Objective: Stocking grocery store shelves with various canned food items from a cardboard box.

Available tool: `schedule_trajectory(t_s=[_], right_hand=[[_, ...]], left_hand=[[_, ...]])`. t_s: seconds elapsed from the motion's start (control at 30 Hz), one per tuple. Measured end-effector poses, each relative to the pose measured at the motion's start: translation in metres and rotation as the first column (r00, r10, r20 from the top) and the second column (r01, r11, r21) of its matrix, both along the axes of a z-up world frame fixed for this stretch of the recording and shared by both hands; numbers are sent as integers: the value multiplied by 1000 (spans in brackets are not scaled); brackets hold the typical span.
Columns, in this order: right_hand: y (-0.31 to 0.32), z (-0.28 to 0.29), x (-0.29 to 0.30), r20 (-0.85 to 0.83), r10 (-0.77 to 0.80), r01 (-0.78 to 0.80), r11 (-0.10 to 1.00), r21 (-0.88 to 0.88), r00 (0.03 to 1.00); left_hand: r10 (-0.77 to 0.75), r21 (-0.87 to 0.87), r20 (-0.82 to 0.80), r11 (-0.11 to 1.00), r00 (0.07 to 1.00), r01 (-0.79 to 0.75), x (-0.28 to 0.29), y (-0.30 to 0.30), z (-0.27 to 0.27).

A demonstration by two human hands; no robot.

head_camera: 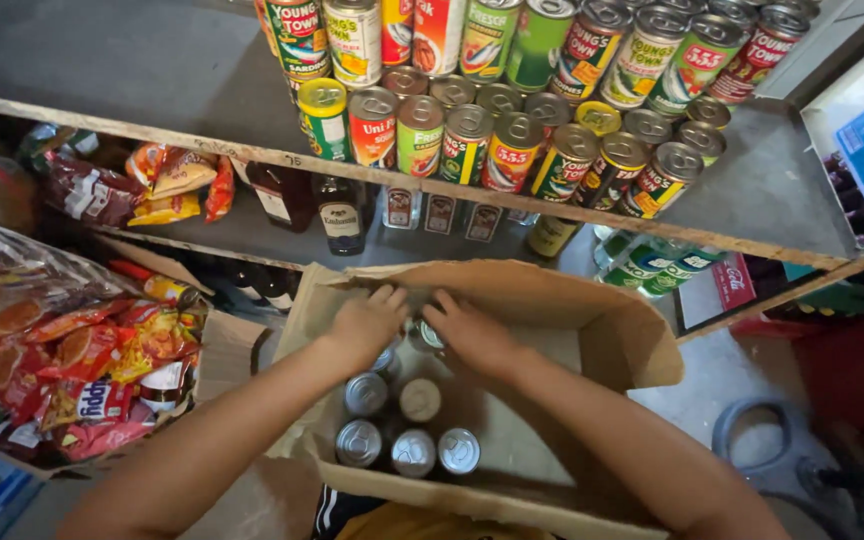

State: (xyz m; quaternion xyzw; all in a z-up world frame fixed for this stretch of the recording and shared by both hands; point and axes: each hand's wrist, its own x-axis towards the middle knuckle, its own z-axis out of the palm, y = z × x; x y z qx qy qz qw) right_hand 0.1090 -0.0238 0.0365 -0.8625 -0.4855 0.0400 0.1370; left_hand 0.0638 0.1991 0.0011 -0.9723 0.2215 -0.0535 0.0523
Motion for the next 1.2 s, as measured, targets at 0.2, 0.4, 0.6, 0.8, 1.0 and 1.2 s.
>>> schedule_trajectory(t_s=[0.2,0.4,0.6,0.8,1.0,1.2], right_hand=[[-7,31,-10,-24,-10,7,990,-143,1000],[-14,77,-16,-81,-38,19,976,-217,996],[-59,177,-9,-150,-32,28,999,-30,988],[-136,266,8,-237,-269,336,888,313,933],[-205,288,77,79,-626,456,642,616,775],[-238,268,175,530,-725,312,677,667,441]], left_hand=[[-185,152,115,974,976,167,1,-1,31],[-353,110,74,933,933,344,1,12,69],[-253,-198,-97,953,962,231,-25,-11,179],[-210,-535,-52,832,976,150,-20,-12,277],[-102,-624,356,714,929,318,49,9,308],[136,-469,587,861,798,198,128,25,298]])
